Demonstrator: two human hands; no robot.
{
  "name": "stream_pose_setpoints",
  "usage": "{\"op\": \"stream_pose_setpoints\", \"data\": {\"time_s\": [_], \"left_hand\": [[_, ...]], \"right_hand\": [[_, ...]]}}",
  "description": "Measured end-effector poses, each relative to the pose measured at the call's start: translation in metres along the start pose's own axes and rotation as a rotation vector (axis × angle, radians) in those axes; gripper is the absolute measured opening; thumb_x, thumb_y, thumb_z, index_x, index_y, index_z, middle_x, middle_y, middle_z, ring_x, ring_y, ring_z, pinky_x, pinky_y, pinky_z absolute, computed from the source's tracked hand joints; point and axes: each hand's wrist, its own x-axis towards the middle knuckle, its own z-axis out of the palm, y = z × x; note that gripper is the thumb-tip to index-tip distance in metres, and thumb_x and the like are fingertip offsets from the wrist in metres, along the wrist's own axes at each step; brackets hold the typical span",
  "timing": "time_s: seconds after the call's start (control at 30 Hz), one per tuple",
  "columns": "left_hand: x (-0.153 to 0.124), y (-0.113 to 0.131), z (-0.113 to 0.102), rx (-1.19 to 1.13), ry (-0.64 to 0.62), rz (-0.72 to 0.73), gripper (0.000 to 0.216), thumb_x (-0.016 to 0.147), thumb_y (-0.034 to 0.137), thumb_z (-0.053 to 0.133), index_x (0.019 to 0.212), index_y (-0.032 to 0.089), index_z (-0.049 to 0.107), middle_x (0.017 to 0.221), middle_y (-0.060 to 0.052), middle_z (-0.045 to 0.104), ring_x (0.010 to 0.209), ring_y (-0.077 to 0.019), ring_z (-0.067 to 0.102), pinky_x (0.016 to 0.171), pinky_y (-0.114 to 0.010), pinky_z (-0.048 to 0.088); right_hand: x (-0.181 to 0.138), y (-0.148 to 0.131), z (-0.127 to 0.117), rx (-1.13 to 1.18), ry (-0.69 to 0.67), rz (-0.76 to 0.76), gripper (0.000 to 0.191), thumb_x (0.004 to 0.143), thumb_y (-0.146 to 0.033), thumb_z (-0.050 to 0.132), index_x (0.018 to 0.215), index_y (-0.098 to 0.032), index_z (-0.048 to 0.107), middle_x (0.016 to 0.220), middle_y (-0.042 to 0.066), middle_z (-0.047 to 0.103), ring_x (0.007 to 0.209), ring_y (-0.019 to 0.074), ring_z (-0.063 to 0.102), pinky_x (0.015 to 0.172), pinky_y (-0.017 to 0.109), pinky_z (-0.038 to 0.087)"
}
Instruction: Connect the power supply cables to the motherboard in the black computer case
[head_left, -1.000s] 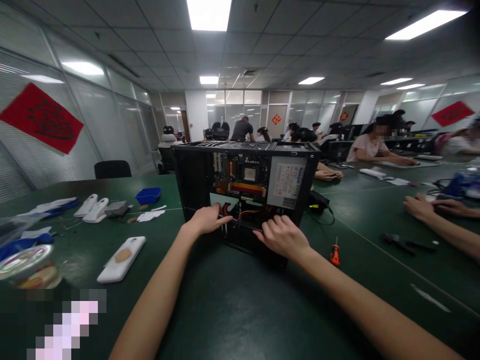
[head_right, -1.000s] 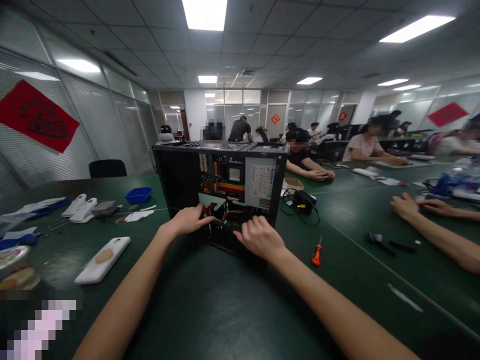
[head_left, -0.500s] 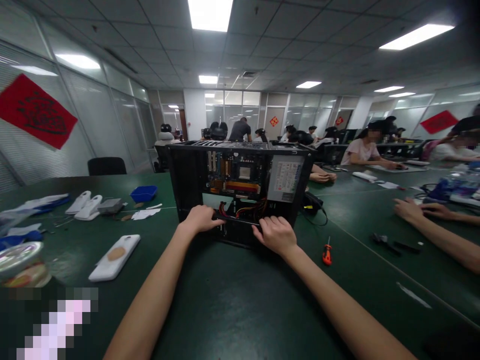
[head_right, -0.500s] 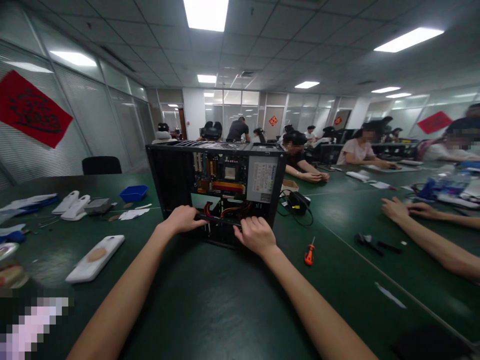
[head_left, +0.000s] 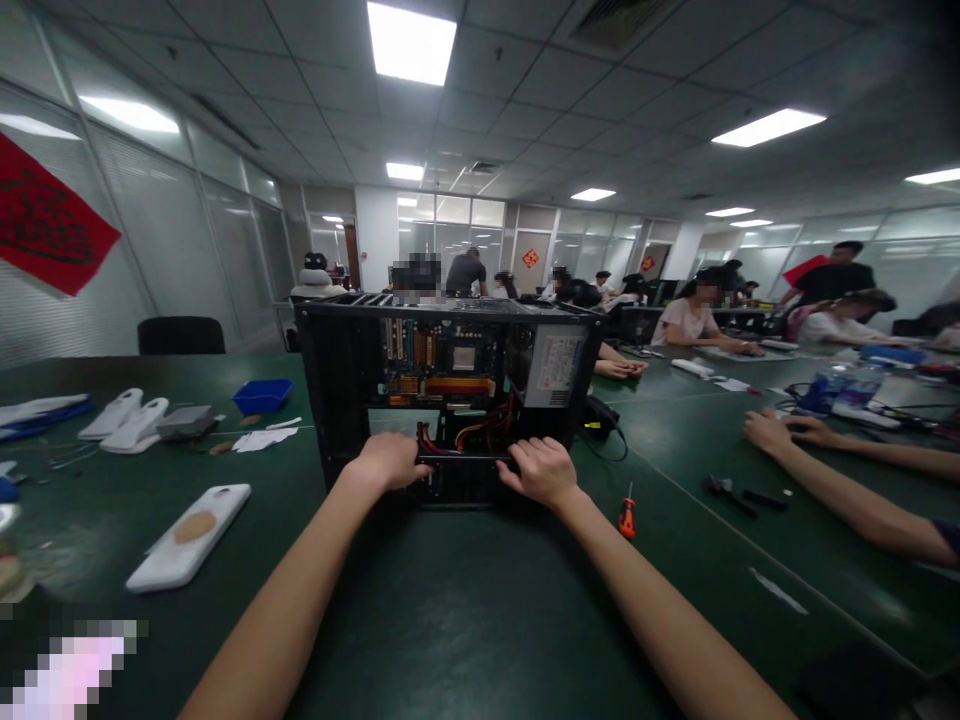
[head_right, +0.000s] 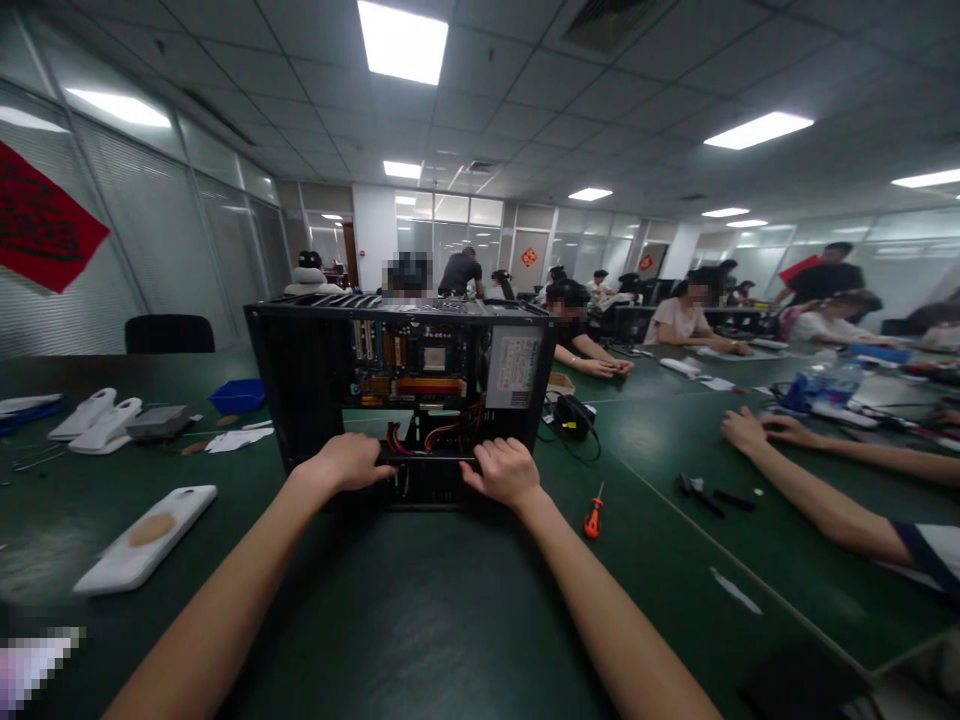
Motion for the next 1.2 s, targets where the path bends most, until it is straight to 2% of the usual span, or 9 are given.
{"op": "stream_pose_setpoints", "data": {"time_s": [0.1, 0.17, 0.27, 0.43, 0.57, 0.73, 0.8, 0.93, 1.2], "left_hand": [[-0.007, 0.003, -0.003, 0.038, -0.039, 0.041, 0.038, 0.081, 0.031, 0.067, 0.110, 0.007, 0.072, 0.113, -0.025, 0.070, 0.107, -0.0400, 0.066, 0.087, -0.044, 0.054], [-0.011, 0.006, -0.003, 0.072, -0.035, 0.060, 0.034, 0.078, 0.014, 0.064, 0.110, 0.006, 0.073, 0.113, -0.025, 0.070, 0.108, -0.0400, 0.066, 0.088, -0.044, 0.054], [-0.016, 0.012, -0.003, 0.083, -0.015, 0.037, 0.035, 0.076, 0.004, 0.058, 0.107, 0.006, 0.074, 0.111, -0.026, 0.070, 0.107, -0.0400, 0.067, 0.086, -0.045, 0.055], [-0.025, 0.021, -0.007, 0.056, -0.032, 0.043, 0.035, 0.075, 0.004, 0.060, 0.106, 0.009, 0.075, 0.110, -0.024, 0.071, 0.106, -0.0381, 0.067, 0.087, -0.042, 0.055], [-0.023, 0.017, -0.007, 0.060, -0.057, 0.078, 0.035, 0.075, 0.006, 0.059, 0.106, 0.007, 0.074, 0.112, -0.024, 0.070, 0.104, -0.0378, 0.067, 0.084, -0.041, 0.055], [-0.007, -0.002, 0.007, -0.103, -0.141, 0.172, 0.028, 0.078, 0.033, 0.069, 0.096, 0.012, 0.076, 0.095, -0.015, 0.074, 0.079, -0.0283, 0.070, 0.064, -0.031, 0.053], [-0.004, -0.005, 0.011, -0.152, -0.147, 0.180, 0.028, 0.079, 0.036, 0.070, 0.093, 0.013, 0.076, 0.090, -0.012, 0.075, 0.073, -0.0248, 0.069, 0.060, -0.029, 0.051], [-0.009, -0.002, 0.011, -0.152, -0.108, 0.159, 0.023, 0.079, 0.029, 0.072, 0.095, 0.013, 0.076, 0.090, -0.011, 0.075, 0.074, -0.0223, 0.069, 0.061, -0.026, 0.049], [-0.018, 0.006, 0.007, -0.103, -0.131, 0.164, 0.031, 0.083, 0.033, 0.069, 0.104, 0.012, 0.075, 0.100, -0.014, 0.074, 0.085, -0.0258, 0.070, 0.067, -0.028, 0.052]], "right_hand": [[-0.001, 0.002, 0.002, 0.004, 0.021, -0.022, 0.035, 0.093, -0.042, 0.053, 0.068, -0.018, 0.059, 0.063, 0.003, 0.059, 0.063, 0.0154, 0.047, 0.068, 0.033, 0.026], [-0.001, 0.004, 0.003, 0.009, 0.026, -0.030, 0.035, 0.093, -0.042, 0.054, 0.069, -0.018, 0.060, 0.063, 0.003, 0.060, 0.063, 0.0156, 0.047, 0.068, 0.033, 0.026], [-0.001, 0.007, 0.003, 0.027, 0.041, -0.042, 0.034, 0.092, -0.042, 0.054, 0.068, -0.018, 0.060, 0.064, 0.003, 0.060, 0.064, 0.0160, 0.047, 0.067, 0.033, 0.026], [-0.003, 0.010, 0.001, 0.053, 0.057, -0.064, 0.035, 0.091, -0.042, 0.053, 0.066, -0.018, 0.059, 0.061, 0.003, 0.058, 0.062, 0.0157, 0.046, 0.067, 0.033, 0.024], [-0.006, 0.010, 0.002, 0.059, 0.018, -0.017, 0.040, 0.094, -0.047, 0.052, 0.067, -0.019, 0.060, 0.063, 0.003, 0.060, 0.063, 0.0155, 0.046, 0.068, 0.033, 0.025], [-0.010, 0.005, 0.001, 0.111, -0.046, 0.079, 0.042, 0.093, -0.055, 0.056, 0.076, -0.017, 0.064, 0.069, 0.004, 0.064, 0.066, 0.0163, 0.051, 0.070, 0.032, 0.027], [-0.011, 0.002, -0.001, 0.135, -0.049, 0.116, 0.042, 0.092, -0.056, 0.057, 0.080, -0.016, 0.065, 0.072, 0.005, 0.065, 0.068, 0.0168, 0.053, 0.071, 0.032, 0.028], [-0.011, 0.000, -0.004, 0.178, -0.049, 0.132, 0.038, 0.093, -0.052, 0.058, 0.083, -0.016, 0.067, 0.074, 0.005, 0.066, 0.070, 0.0172, 0.053, 0.071, 0.032, 0.028], [-0.011, -0.002, -0.012, 0.180, -0.105, 0.144, 0.035, 0.093, -0.048, 0.059, 0.080, -0.016, 0.066, 0.074, 0.006, 0.066, 0.072, 0.0183, 0.054, 0.072, 0.033, 0.028]]}}
